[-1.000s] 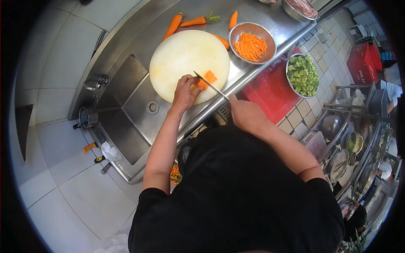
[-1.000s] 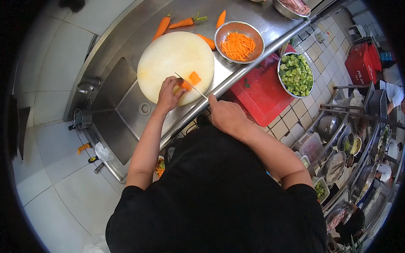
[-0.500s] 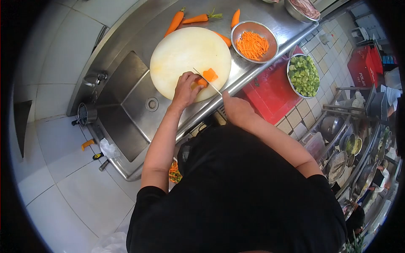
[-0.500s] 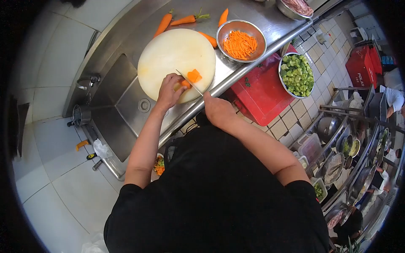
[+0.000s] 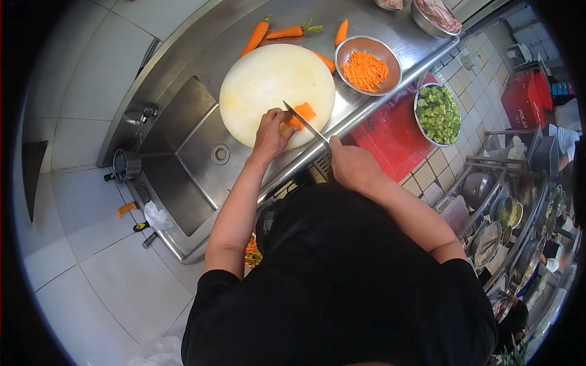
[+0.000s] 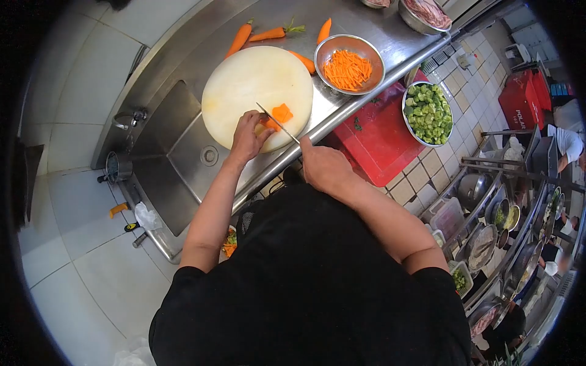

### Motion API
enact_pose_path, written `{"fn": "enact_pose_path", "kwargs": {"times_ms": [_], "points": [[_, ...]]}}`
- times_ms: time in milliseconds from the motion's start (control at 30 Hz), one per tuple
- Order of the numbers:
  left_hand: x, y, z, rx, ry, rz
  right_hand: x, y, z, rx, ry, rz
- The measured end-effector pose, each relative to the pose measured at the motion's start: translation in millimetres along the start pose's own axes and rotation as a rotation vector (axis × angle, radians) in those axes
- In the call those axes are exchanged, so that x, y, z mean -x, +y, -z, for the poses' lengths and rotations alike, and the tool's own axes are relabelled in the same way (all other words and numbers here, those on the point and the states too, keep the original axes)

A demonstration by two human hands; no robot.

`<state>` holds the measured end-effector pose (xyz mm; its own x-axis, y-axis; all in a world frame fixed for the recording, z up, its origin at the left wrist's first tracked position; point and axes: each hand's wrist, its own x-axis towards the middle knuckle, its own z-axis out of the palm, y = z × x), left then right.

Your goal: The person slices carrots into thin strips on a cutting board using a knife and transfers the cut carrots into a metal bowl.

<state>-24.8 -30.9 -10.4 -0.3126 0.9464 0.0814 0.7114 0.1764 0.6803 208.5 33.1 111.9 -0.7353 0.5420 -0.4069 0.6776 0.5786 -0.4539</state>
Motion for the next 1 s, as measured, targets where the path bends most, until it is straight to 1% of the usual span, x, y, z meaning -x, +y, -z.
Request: {"fn": "enact_pose_path", "kwargs": {"times_ms": [133, 267, 333, 467, 567, 767, 833, 1000], "points": [[1.9, -3.2, -1.9, -0.003, 0.019, -0.003, -3.9, -6.2, 4.2, 0.016, -0.080, -0.041], [3.4, 0.8, -2.1, -0.017, 0.040, 0.021, -12.0, -6.4, -6.6, 0.011, -0.076, -0.020], [2.0, 5.6, 2.5, -0.013, 0.002, 0.028, -26.4, -0.1, -19.2, -0.007, -0.084, -0.039], [2.4, 1.3, 3.6, 0.028, 0.004, -0.024, -41.9, 11.9, -30.0, 0.019, 0.015, 0.006], [-0.5, 2.9, 4.1, 0.041, 0.003, -0.035, -39.8, 18.0, -19.2, 0.020, 0.017, 0.007], [2.9, 5.7, 4.9, 0.058, -0.005, -0.010, -4.9, -1.0, 3.8, -0.004, 0.019, -0.037], [1.6, 5.3, 4.8, 0.014, -0.010, -0.010, 0.4, -6.1, 8.4, 0.015, -0.034, -0.048], [1.5, 4.9, 4.9, 0.038, -0.003, -0.003, -1.0, -10.1, 5.7, 0.032, -0.060, -0.063]]}}
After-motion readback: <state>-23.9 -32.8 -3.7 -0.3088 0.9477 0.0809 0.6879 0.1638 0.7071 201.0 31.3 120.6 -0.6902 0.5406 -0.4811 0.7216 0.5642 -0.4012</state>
